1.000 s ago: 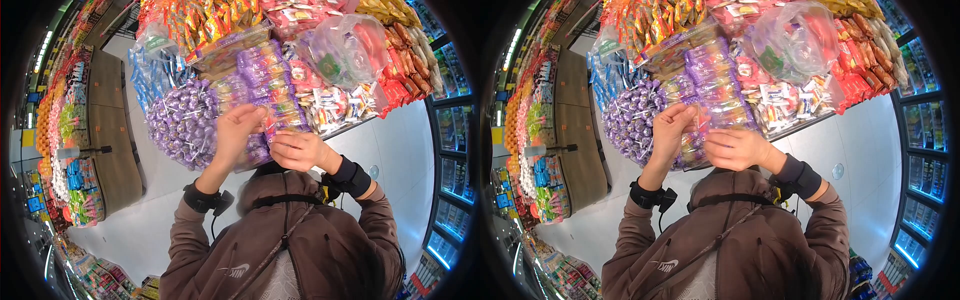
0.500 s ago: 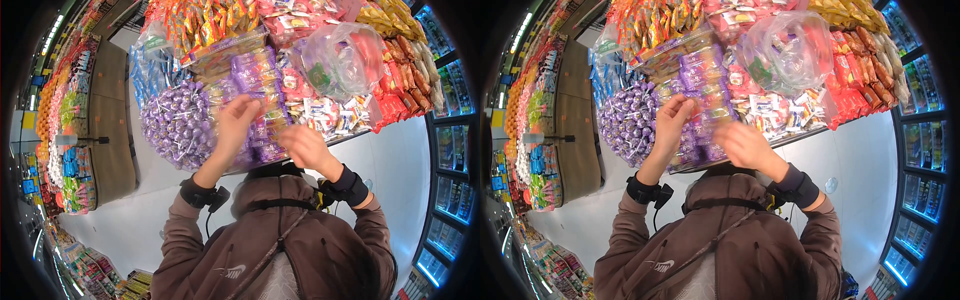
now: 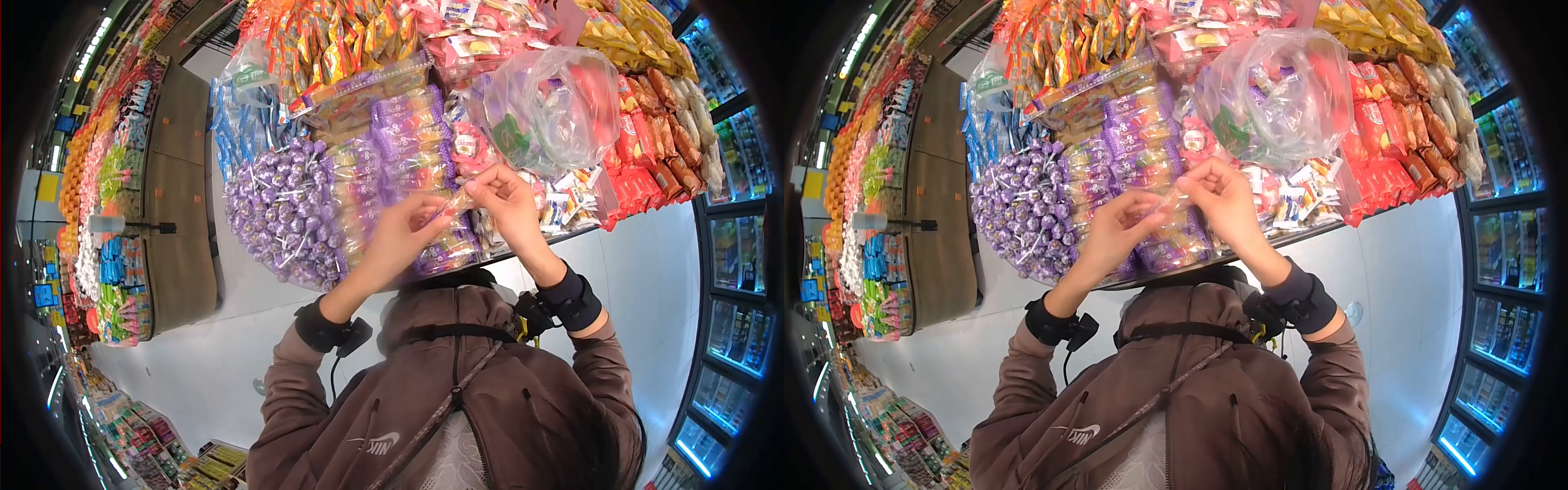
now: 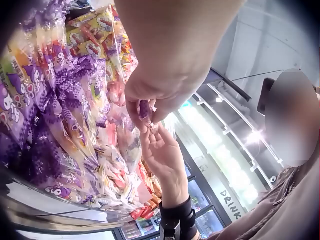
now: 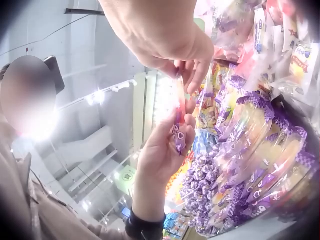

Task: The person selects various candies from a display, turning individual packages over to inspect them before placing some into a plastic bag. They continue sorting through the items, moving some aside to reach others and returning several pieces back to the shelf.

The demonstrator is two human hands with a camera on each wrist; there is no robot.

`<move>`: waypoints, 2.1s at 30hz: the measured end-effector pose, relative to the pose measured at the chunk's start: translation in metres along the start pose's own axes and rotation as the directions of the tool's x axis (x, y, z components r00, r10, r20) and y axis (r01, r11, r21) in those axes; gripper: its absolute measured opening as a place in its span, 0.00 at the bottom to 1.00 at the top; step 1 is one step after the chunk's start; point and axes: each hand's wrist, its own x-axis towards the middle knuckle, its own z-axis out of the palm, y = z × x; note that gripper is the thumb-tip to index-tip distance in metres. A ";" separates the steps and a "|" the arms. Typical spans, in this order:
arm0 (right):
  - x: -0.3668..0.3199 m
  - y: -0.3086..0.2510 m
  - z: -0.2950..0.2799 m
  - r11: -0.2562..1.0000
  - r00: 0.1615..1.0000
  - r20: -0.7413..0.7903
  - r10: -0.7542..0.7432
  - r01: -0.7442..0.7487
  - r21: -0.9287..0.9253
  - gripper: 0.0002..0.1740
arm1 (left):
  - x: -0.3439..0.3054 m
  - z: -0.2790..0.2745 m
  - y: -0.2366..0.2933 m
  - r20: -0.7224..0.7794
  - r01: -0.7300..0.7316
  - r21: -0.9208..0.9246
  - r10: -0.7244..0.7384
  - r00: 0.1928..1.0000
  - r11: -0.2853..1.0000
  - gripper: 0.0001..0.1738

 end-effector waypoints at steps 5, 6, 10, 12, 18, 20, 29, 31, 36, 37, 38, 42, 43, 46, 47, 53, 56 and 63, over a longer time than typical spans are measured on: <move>0.006 -0.003 -0.011 0.947 0.978 -0.036 0.205 -0.189 0.260 0.03 | 0.000 -0.011 -0.006 -0.067 0.039 -0.237 -0.056 0.996 0.971 0.10; 0.006 -0.002 -0.012 0.933 0.977 -0.021 0.214 -0.198 0.299 0.03 | -0.001 -0.011 -0.003 -0.072 0.054 -0.300 -0.079 0.994 0.952 0.10; 0.007 0.000 -0.016 0.925 0.972 0.029 0.232 -0.230 0.303 0.05 | -0.004 -0.011 -0.003 -0.065 0.076 -0.401 -0.111 0.992 0.913 0.10; 0.007 -0.001 -0.017 0.925 0.970 0.026 0.241 -0.237 0.296 0.05 | -0.005 -0.010 -0.003 -0.058 0.087 -0.409 -0.121 0.991 0.908 0.10; 0.009 -0.001 -0.013 0.921 0.971 0.007 0.237 -0.227 0.316 0.03 | 0.001 -0.013 0.007 -0.122 -0.261 0.374 0.327 0.937 0.890 0.14; 0.009 0.001 -0.012 0.923 0.966 -0.004 0.260 -0.247 0.296 0.04 | 0.007 -0.013 0.010 0.039 -0.435 0.761 0.635 0.771 0.481 0.18; 0.008 -0.002 -0.010 0.893 0.959 0.067 0.274 -0.280 0.351 0.05 | 0.020 -0.023 0.019 0.119 -0.427 0.839 0.653 0.748 0.336 0.16; 0.006 -0.003 -0.012 0.896 0.952 0.087 0.293 -0.305 0.322 0.07 | 0.039 -0.037 0.030 0.086 -0.415 0.837 0.664 0.743 0.356 0.15; -0.002 -0.003 -0.018 0.907 0.934 0.134 0.332 -0.355 0.227 0.08 | 0.103 -0.062 0.036 0.062 -0.376 0.885 0.729 0.682 0.276 0.13; -0.002 -0.003 -0.019 0.907 0.935 0.140 0.327 -0.352 0.231 0.08 | 0.113 -0.064 0.033 0.072 -0.358 0.895 0.707 0.704 0.265 0.13; -0.002 -0.002 -0.020 0.907 0.935 0.147 0.321 -0.349 0.235 0.08 | 0.121 -0.066 0.030 0.081 -0.341 0.905 0.684 0.725 0.254 0.13; -0.004 -0.001 -0.024 0.912 0.940 0.159 0.302 -0.333 0.240 0.08 | 0.141 -0.071 0.013 0.088 -0.257 0.944 0.592 0.801 0.207 0.13; -0.004 -0.001 -0.024 0.913 0.940 0.160 0.301 -0.333 0.236 0.08 | 0.142 -0.072 0.011 0.093 -0.254 0.947 0.592 0.801 0.195 0.13; -0.005 -0.002 -0.026 0.915 0.940 0.162 0.300 -0.332 0.229 0.08 | 0.142 -0.072 0.009 0.098 -0.252 0.949 0.580 0.809 0.191 0.13; -0.005 -0.002 -0.026 0.915 0.940 0.163 0.299 -0.331 0.229 0.08 | 0.141 -0.071 0.009 0.097 -0.251 0.948 0.575 0.813 0.194 0.13; -0.005 0.000 -0.027 0.919 0.937 0.164 0.308 -0.338 0.203 0.09 | 0.138 -0.073 0.005 0.106 -0.256 0.947 0.567 0.817 0.193 0.12; -0.008 -0.009 -0.025 0.956 0.945 0.226 0.236 -0.268 0.121 0.08 | 0.123 -0.066 0.020 0.090 -0.314 0.922 0.667 0.740 0.225 0.10; 0.025 -0.123 -0.062 0.824 0.885 0.029 -0.465 0.445 -0.350 0.05 | 0.035 -0.040 0.025 -0.202 -0.245 0.743 0.558 0.804 0.623 0.09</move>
